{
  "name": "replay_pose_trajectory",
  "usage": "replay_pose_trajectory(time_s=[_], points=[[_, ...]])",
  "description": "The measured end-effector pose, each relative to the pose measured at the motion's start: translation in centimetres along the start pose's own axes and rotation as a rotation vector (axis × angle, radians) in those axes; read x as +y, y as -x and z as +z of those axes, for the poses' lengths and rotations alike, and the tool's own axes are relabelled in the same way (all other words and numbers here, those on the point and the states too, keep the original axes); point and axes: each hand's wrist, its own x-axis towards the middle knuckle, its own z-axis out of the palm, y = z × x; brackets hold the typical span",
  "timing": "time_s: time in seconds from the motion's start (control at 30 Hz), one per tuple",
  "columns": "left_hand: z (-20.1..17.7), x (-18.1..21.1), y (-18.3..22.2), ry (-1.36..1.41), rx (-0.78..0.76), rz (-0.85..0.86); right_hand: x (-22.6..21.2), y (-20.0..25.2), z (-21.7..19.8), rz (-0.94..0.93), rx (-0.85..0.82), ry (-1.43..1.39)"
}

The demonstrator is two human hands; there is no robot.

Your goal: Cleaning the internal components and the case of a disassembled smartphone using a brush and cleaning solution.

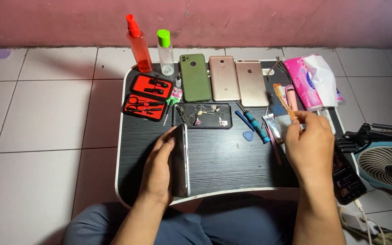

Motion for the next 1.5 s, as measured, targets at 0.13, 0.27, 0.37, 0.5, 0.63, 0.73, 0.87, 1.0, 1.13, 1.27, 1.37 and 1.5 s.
replay_pose_trajectory(time_s=[0.13,0.27,0.37,0.5,0.63,0.73,0.87,1.0,1.13,1.27,1.37,1.5], points=[[-0.5,-1.0,-0.5,0.168,0.041,-0.001,0.6,-1.2,1.6,-0.088,0.117,-0.021],[0.0,0.2,0.1,0.380,-0.032,-0.169,0.5,-2.3,3.3,-0.141,0.128,0.056],[-0.6,-0.1,-0.3,0.478,-0.168,-0.133,0.6,-2.1,3.7,-0.100,0.083,0.146],[-1.7,-1.7,-1.3,0.557,-0.482,0.066,-0.5,-1.0,2.6,-0.175,0.170,0.225],[-1.4,-3.5,-1.5,0.533,-0.497,0.231,-8.0,2.1,-0.3,-0.422,0.085,-0.214],[-0.9,-4.6,-1.2,0.359,-0.520,0.401,-11.4,5.3,-0.1,-0.466,-0.154,-0.547],[-0.9,-5.4,-0.4,0.265,-0.542,0.487,-12.4,6.8,0.6,-0.526,-0.361,-0.629],[-0.9,-5.4,-0.4,0.211,-0.600,0.510,-12.5,6.1,0.2,-0.486,-0.456,-0.682],[-0.9,-4.9,0.0,0.091,-0.596,0.519,-12.0,5.9,0.2,-0.459,-0.485,-0.730],[-1.0,-4.9,0.2,0.070,-0.608,0.504,-11.8,5.8,0.1,-0.409,-0.547,-0.767],[-0.9,-4.7,0.2,0.075,-0.623,0.504,-11.9,5.7,-0.1,-0.393,-0.552,-0.772],[-0.8,-4.4,0.4,0.047,-0.612,0.499,-11.8,5.8,0.0,-0.381,-0.545,-0.771]])
